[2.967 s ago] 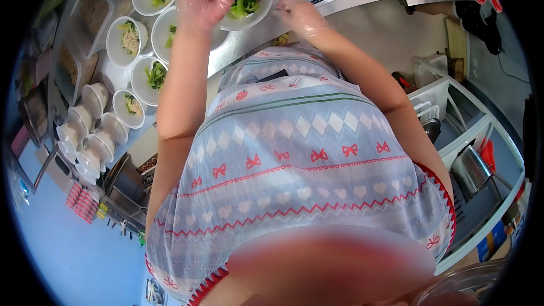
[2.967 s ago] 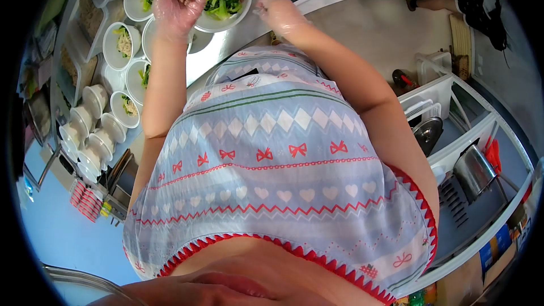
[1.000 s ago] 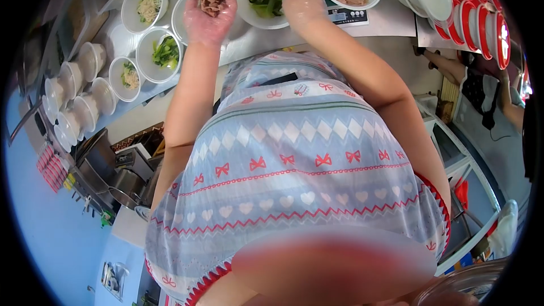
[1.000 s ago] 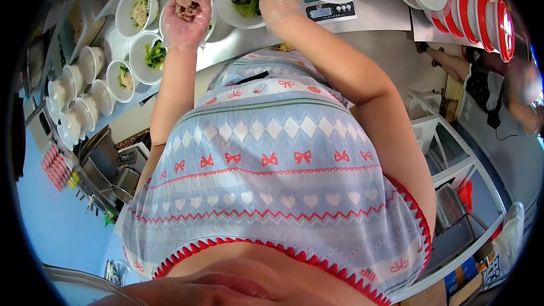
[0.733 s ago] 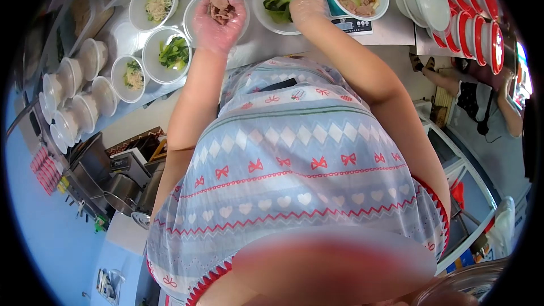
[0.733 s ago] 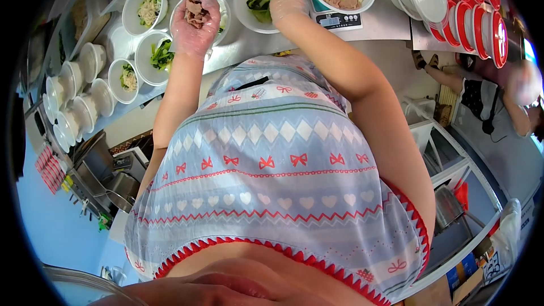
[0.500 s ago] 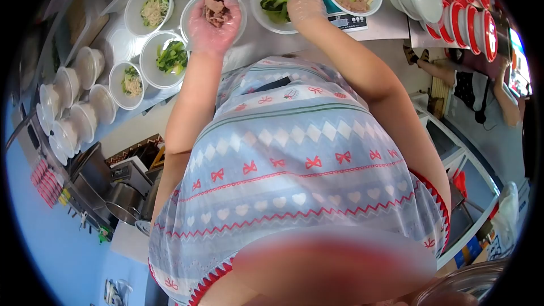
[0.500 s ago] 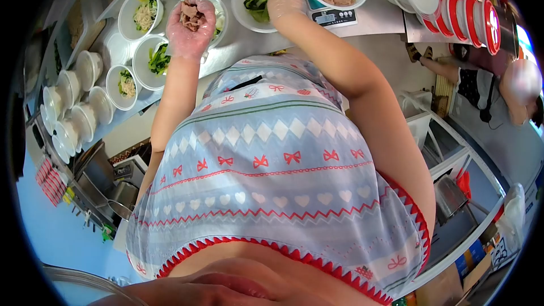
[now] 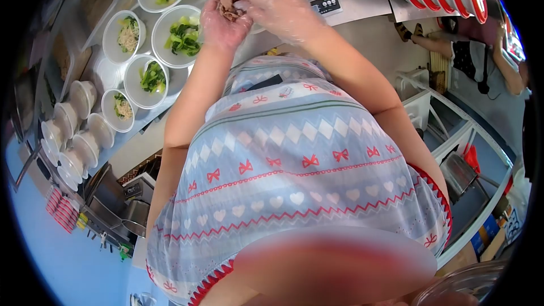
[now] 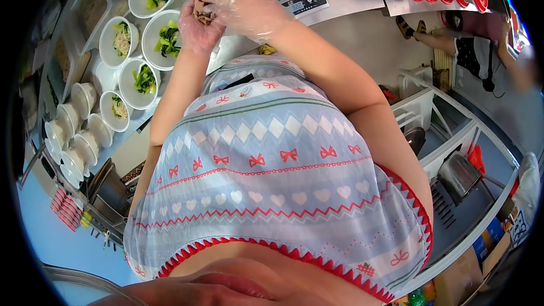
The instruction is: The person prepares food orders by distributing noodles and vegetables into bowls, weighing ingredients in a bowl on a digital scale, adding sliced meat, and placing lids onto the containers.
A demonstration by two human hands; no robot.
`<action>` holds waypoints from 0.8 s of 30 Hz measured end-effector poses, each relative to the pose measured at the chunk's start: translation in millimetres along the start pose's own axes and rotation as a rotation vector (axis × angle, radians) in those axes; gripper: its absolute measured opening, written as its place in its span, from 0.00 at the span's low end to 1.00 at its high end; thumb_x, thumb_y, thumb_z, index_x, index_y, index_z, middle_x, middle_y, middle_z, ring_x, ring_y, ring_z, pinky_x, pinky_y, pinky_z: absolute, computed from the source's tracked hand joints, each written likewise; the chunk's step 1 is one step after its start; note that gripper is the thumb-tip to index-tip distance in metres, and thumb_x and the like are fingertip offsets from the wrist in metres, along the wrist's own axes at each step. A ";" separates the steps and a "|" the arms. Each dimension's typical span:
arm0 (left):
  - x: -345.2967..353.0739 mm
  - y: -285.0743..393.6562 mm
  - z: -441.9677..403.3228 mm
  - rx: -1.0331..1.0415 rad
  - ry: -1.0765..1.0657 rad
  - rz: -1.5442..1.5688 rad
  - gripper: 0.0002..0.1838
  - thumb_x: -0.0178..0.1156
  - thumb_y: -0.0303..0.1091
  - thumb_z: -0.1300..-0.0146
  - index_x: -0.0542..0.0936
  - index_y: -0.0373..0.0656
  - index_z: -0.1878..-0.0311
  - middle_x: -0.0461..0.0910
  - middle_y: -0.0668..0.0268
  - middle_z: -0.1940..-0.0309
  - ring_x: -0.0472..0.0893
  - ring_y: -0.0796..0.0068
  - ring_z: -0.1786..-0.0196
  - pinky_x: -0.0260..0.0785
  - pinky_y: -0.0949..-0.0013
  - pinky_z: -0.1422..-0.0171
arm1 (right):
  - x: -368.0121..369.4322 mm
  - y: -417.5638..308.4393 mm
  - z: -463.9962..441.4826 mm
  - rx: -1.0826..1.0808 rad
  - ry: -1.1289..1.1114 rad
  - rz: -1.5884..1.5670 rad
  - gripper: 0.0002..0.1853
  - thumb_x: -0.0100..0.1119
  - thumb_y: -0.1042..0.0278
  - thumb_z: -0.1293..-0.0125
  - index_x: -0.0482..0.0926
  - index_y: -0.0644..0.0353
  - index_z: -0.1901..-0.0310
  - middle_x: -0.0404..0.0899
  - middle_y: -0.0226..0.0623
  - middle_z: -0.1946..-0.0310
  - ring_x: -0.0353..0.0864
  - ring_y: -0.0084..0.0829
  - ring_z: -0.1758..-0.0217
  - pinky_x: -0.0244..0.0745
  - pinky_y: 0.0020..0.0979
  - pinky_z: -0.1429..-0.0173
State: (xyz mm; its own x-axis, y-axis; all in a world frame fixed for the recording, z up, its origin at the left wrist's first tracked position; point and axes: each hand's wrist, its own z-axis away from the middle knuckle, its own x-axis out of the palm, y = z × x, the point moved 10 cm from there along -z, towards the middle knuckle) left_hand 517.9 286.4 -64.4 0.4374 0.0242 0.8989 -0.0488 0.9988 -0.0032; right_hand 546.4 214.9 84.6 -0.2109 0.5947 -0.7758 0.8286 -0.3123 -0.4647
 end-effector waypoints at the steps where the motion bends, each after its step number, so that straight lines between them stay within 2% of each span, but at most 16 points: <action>1: 0.7 -1.5 -2.2 0.000 -0.003 0.001 0.12 0.46 0.35 0.35 0.77 0.41 0.58 0.79 0.60 0.62 0.78 0.64 0.57 0.76 0.65 0.51 | -19.3 4.0 -0.6 -0.014 0.082 -0.125 0.12 0.58 0.65 0.43 0.84 0.51 0.58 0.82 0.32 0.62 0.81 0.37 0.59 0.74 0.40 0.55; 3: 4.5 -7.5 -1.9 -0.089 -0.026 0.223 0.11 0.47 0.34 0.35 0.77 0.39 0.60 0.78 0.60 0.63 0.78 0.62 0.58 0.77 0.64 0.54 | -39.4 32.0 -0.3 0.132 0.110 -0.169 0.09 0.58 0.66 0.40 0.82 0.59 0.61 0.81 0.45 0.60 0.80 0.47 0.56 0.74 0.43 0.50; 5: 12.0 -7.5 -1.9 -0.130 -0.083 0.290 0.11 0.47 0.34 0.35 0.77 0.39 0.60 0.78 0.60 0.64 0.77 0.62 0.59 0.78 0.64 0.54 | -45.3 93.7 15.6 0.187 0.177 -0.150 0.10 0.56 0.68 0.39 0.82 0.60 0.59 0.81 0.48 0.59 0.79 0.48 0.55 0.73 0.43 0.47; 7: 18.0 -9.5 -0.4 -0.174 -0.131 0.354 0.11 0.47 0.34 0.35 0.77 0.38 0.61 0.77 0.60 0.64 0.77 0.62 0.59 0.78 0.65 0.55 | -57.8 121.0 17.6 0.277 0.179 0.078 0.10 0.54 0.69 0.38 0.82 0.60 0.60 0.81 0.49 0.60 0.79 0.50 0.55 0.74 0.41 0.48; 8: 15.9 -7.2 -2.4 -0.139 -0.103 0.342 0.11 0.47 0.34 0.35 0.77 0.38 0.61 0.77 0.60 0.65 0.77 0.62 0.59 0.78 0.65 0.55 | -56.4 127.1 16.4 0.271 0.176 0.075 0.10 0.54 0.69 0.38 0.82 0.60 0.60 0.81 0.49 0.60 0.79 0.50 0.55 0.74 0.41 0.48; 10: 12.9 -4.5 -3.2 -0.100 -0.073 0.332 0.11 0.47 0.34 0.35 0.77 0.38 0.61 0.76 0.61 0.65 0.77 0.63 0.60 0.78 0.65 0.55 | -45.3 138.2 17.7 0.296 0.063 0.265 0.10 0.54 0.69 0.39 0.82 0.60 0.61 0.81 0.50 0.61 0.79 0.50 0.55 0.74 0.41 0.48; 11: 9.4 -2.2 -2.6 -0.095 -0.048 0.315 0.11 0.48 0.33 0.36 0.77 0.38 0.61 0.76 0.61 0.66 0.76 0.64 0.60 0.77 0.64 0.55 | -42.6 139.6 21.1 0.292 0.062 0.263 0.10 0.54 0.69 0.39 0.82 0.60 0.61 0.81 0.50 0.61 0.79 0.50 0.55 0.74 0.41 0.48; 13: 6.2 0.4 -2.0 -0.084 -0.026 0.301 0.10 0.49 0.32 0.37 0.78 0.38 0.62 0.76 0.61 0.66 0.75 0.65 0.61 0.75 0.64 0.54 | -23.3 127.4 22.1 0.128 -0.097 0.386 0.10 0.60 0.62 0.41 0.84 0.53 0.59 0.84 0.34 0.61 0.82 0.38 0.56 0.75 0.37 0.51; 14: 4.2 5.4 1.5 -0.073 -0.034 0.319 0.10 0.49 0.32 0.37 0.78 0.37 0.62 0.76 0.61 0.66 0.75 0.65 0.61 0.75 0.64 0.54 | -22.3 120.8 22.4 0.122 -0.099 0.386 0.10 0.60 0.62 0.41 0.84 0.53 0.59 0.84 0.34 0.61 0.82 0.38 0.56 0.75 0.37 0.51; 16: 5.0 8.0 2.1 -0.050 -0.045 0.341 0.10 0.49 0.32 0.37 0.78 0.37 0.62 0.76 0.61 0.66 0.74 0.65 0.60 0.75 0.64 0.54 | -35.1 127.9 26.2 0.272 -0.029 0.239 0.12 0.60 0.59 0.40 0.84 0.54 0.58 0.84 0.36 0.61 0.82 0.39 0.57 0.75 0.36 0.51; 17: 4.8 9.0 4.1 -0.045 -0.040 0.346 0.10 0.49 0.32 0.37 0.78 0.37 0.62 0.76 0.62 0.66 0.74 0.65 0.60 0.75 0.64 0.54 | -29.3 160.5 38.9 0.487 -0.027 0.065 0.13 0.62 0.57 0.41 0.84 0.55 0.59 0.84 0.37 0.61 0.81 0.40 0.57 0.75 0.36 0.52; 18: 4.3 9.5 4.9 -0.041 -0.034 0.350 0.10 0.49 0.32 0.37 0.78 0.38 0.62 0.76 0.62 0.66 0.74 0.65 0.60 0.75 0.65 0.54 | -29.5 165.9 39.4 0.484 -0.030 0.063 0.13 0.62 0.57 0.41 0.84 0.55 0.59 0.84 0.37 0.61 0.81 0.40 0.57 0.75 0.36 0.52; 20: 4.8 9.9 4.2 -0.033 -0.034 0.343 0.10 0.49 0.32 0.37 0.78 0.38 0.62 0.76 0.62 0.66 0.74 0.65 0.60 0.75 0.65 0.54 | -13.2 174.7 42.3 0.514 -0.255 0.134 0.12 0.62 0.59 0.40 0.84 0.55 0.59 0.83 0.38 0.60 0.81 0.41 0.56 0.75 0.36 0.52; 21: 2.3 14.6 6.8 -0.031 -0.033 0.336 0.10 0.50 0.32 0.37 0.78 0.38 0.62 0.76 0.62 0.65 0.74 0.65 0.60 0.75 0.65 0.54 | -9.0 171.5 42.9 0.514 -0.256 0.134 0.12 0.62 0.59 0.40 0.84 0.55 0.59 0.83 0.38 0.60 0.81 0.41 0.56 0.75 0.36 0.52; 23: 5.7 14.1 5.8 -0.027 -0.040 0.340 0.09 0.50 0.32 0.38 0.78 0.38 0.62 0.76 0.62 0.65 0.74 0.65 0.60 0.75 0.65 0.53 | -4.1 147.3 36.5 0.215 -0.278 0.089 0.10 0.59 0.62 0.39 0.84 0.54 0.59 0.83 0.41 0.64 0.80 0.42 0.57 0.75 0.38 0.53; 24: 7.7 14.0 5.8 -0.024 -0.048 0.345 0.09 0.50 0.31 0.38 0.78 0.38 0.62 0.76 0.62 0.65 0.74 0.65 0.60 0.75 0.65 0.53 | -5.1 149.2 35.9 0.213 -0.278 0.090 0.10 0.59 0.62 0.39 0.84 0.54 0.59 0.83 0.41 0.64 0.80 0.42 0.57 0.75 0.38 0.53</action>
State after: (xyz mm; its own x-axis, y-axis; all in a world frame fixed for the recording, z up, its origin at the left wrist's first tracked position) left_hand 515.4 300.3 -55.0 0.3566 0.3589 0.8626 -0.1647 0.9330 -0.3201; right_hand 652.5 138.7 3.9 -0.2995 0.3429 -0.8904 0.7298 -0.5188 -0.4452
